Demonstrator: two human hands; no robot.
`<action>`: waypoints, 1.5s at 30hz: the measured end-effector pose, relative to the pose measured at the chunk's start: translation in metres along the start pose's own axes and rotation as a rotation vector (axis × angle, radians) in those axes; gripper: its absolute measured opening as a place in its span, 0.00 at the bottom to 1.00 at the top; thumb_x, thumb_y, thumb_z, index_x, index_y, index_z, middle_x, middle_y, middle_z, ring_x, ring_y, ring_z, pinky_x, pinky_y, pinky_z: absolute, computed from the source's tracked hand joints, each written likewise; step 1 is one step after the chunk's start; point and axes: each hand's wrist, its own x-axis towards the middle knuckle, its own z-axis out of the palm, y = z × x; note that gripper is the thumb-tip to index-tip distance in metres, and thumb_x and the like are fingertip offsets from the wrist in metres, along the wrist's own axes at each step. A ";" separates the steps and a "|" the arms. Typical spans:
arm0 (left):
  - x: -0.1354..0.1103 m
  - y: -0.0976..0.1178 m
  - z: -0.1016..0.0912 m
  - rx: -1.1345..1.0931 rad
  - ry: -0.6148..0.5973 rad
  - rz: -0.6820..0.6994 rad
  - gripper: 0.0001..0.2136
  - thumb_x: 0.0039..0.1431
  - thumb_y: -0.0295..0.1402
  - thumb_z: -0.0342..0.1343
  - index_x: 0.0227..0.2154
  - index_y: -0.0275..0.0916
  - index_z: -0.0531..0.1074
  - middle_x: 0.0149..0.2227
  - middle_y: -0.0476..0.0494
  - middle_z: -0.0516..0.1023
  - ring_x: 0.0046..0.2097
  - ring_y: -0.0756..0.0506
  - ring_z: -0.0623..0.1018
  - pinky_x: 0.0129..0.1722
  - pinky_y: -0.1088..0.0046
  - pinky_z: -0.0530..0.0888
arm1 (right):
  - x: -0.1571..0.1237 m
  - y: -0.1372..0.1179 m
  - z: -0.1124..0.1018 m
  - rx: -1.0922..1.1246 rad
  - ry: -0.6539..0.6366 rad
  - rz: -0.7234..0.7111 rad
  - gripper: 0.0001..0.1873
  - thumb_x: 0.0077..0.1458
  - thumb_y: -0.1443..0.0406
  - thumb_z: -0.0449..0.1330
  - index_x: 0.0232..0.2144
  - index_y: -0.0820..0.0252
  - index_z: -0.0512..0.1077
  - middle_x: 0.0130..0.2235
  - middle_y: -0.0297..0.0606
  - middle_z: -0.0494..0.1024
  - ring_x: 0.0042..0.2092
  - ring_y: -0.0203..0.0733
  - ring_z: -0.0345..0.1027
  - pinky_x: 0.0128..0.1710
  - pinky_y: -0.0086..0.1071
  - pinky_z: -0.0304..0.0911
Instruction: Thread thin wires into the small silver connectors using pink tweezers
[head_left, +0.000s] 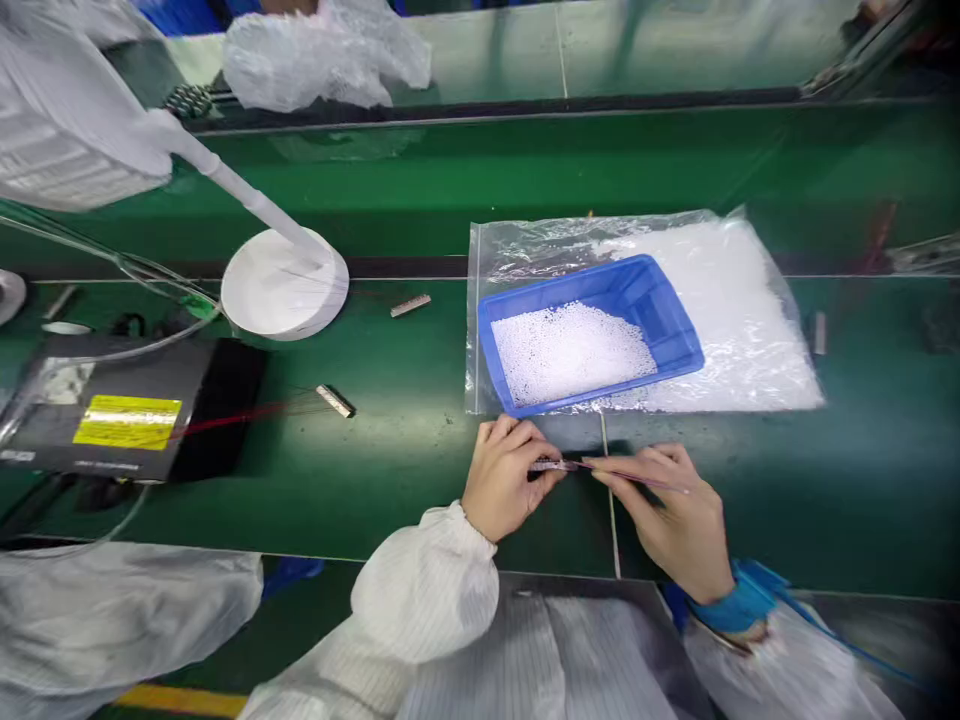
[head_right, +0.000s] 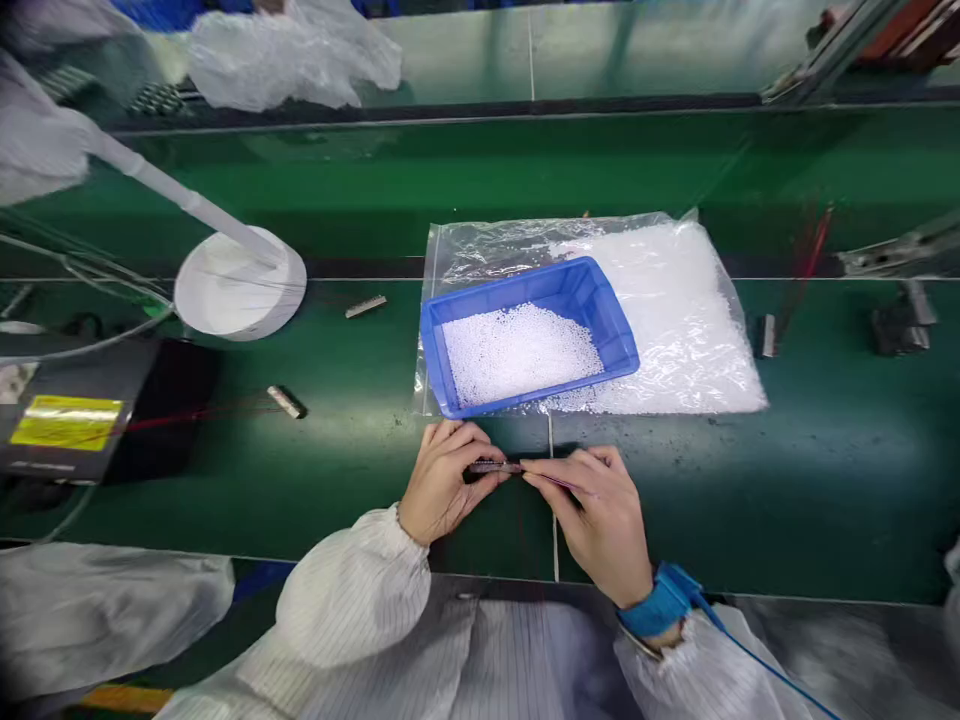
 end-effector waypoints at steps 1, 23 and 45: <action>0.000 0.000 0.000 0.001 0.001 0.000 0.05 0.57 0.35 0.58 0.33 0.39 0.74 0.33 0.48 0.75 0.39 0.45 0.68 0.39 0.66 0.60 | 0.000 0.000 0.000 -0.002 0.000 -0.003 0.14 0.54 0.73 0.60 0.43 0.55 0.72 0.30 0.33 0.77 0.29 0.35 0.63 0.33 0.37 0.56; 0.001 0.000 0.000 -0.009 -0.002 -0.013 0.06 0.57 0.37 0.59 0.32 0.40 0.74 0.33 0.48 0.75 0.39 0.45 0.68 0.39 0.65 0.60 | 0.007 -0.007 0.000 -0.068 -0.025 -0.047 0.14 0.53 0.74 0.61 0.41 0.56 0.72 0.34 0.32 0.80 0.29 0.33 0.66 0.34 0.37 0.57; 0.000 0.000 0.000 -0.011 -0.002 -0.007 0.07 0.58 0.37 0.57 0.33 0.40 0.74 0.33 0.47 0.74 0.40 0.45 0.69 0.39 0.65 0.61 | 0.020 -0.012 -0.037 -0.280 0.038 -0.054 0.11 0.53 0.70 0.61 0.40 0.54 0.72 0.34 0.32 0.80 0.30 0.36 0.68 0.35 0.37 0.59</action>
